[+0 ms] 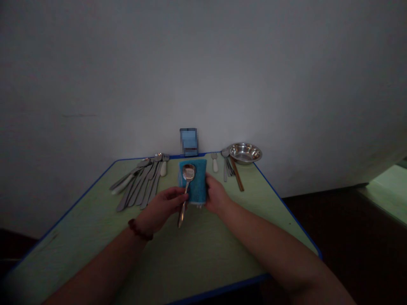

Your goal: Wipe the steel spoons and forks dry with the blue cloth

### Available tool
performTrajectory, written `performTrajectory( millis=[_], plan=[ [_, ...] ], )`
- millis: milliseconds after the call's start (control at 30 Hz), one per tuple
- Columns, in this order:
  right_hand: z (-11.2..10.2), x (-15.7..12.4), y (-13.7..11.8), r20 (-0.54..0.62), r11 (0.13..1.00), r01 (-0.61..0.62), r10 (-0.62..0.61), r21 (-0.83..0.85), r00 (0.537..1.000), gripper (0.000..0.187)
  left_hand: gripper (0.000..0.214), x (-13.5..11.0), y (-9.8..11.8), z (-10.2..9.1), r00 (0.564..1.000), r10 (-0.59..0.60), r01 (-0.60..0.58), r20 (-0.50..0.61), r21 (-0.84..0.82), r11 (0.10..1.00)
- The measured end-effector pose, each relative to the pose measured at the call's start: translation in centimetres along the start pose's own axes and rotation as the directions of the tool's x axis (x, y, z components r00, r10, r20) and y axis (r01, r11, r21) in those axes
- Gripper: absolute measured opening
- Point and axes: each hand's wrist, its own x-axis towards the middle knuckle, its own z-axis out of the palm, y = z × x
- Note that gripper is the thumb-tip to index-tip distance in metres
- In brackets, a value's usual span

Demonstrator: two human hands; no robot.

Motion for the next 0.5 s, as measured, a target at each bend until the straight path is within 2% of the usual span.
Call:
performTrajectory(
  millis=[167,267,400,500],
  plan=[
    [0.17,0.12,-0.43,-0.077,0.995,-0.090,0.092,0.031,0.993,0.030,0.022,-0.14,0.14,0.04,1.000,0.002,-0.002,0.000,0.061,0.998],
    [0.10,0.07,-0.52,-0.068,0.998,-0.058,0.060,0.031,0.996,0.029,0.021,-0.27,0.24,0.09,1.000,0.007,-0.006,-0.017,0.103,0.995],
    [-0.28,-0.16,-0.21,0.097,0.995,0.096,-0.092,-0.030,0.991,0.015,0.019,-0.40,0.29,0.17,1.000,0.021,-0.021,0.000,0.127,0.992],
    [-0.43,-0.40,0.06,0.216,0.986,0.149,-0.130,-0.071,0.968,0.019,0.018,-0.47,0.35,0.21,0.999,0.034,-0.036,0.021,0.108,0.993]
  ],
)
